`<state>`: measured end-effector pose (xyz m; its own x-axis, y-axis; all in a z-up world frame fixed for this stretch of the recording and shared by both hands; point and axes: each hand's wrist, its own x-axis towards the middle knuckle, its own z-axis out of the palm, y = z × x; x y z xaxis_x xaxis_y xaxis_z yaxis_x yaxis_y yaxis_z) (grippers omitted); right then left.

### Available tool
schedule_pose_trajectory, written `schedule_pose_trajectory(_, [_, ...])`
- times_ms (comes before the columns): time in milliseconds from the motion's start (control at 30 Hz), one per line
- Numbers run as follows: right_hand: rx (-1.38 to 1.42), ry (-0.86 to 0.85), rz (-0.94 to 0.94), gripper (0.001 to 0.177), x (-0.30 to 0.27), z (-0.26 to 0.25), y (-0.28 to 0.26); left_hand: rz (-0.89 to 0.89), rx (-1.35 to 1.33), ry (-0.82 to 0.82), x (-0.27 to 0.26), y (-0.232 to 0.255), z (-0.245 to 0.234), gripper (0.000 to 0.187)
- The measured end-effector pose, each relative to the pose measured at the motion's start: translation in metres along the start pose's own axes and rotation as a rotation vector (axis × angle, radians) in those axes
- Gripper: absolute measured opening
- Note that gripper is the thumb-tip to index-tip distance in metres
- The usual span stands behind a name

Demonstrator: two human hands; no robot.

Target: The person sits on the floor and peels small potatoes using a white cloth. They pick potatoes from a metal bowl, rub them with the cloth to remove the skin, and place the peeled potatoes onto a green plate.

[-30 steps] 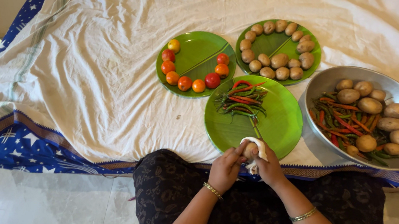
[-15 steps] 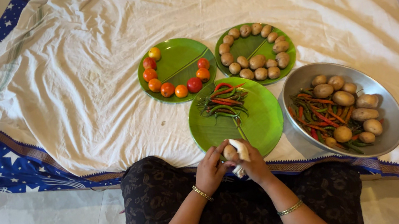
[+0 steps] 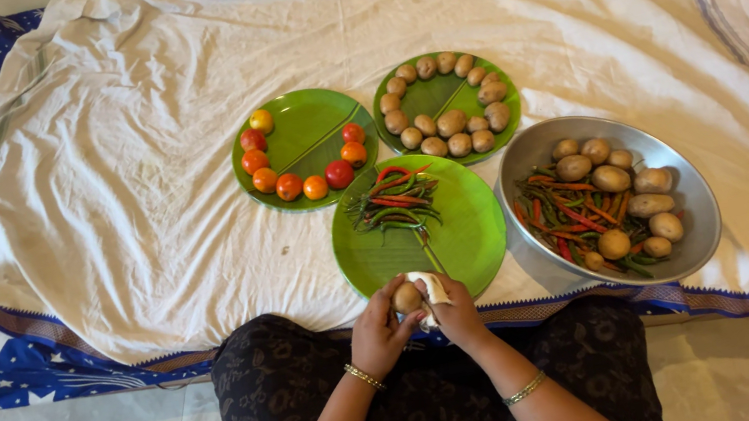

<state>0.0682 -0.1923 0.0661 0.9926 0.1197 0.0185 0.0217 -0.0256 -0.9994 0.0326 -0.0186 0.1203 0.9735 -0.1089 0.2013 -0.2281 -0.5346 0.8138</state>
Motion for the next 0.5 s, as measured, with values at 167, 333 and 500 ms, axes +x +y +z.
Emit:
schedule_pose_trajectory(167, [-0.067,-0.032,-0.167,0.038,-0.003,0.004,-0.038,0.155,0.074,0.083,0.0,-0.009,0.003,0.07])
schedule_pose_trajectory(333, [-0.276,-0.091,-0.323,0.073,-0.013,0.005,-0.071,0.357,0.238,0.085,-0.004,-0.012,0.004,0.073])
schedule_pose_trajectory(500, [-0.346,-0.052,-0.182,0.072,-0.012,0.009,-0.052,0.254,0.163,0.034,-0.005,-0.003,0.001,0.073])
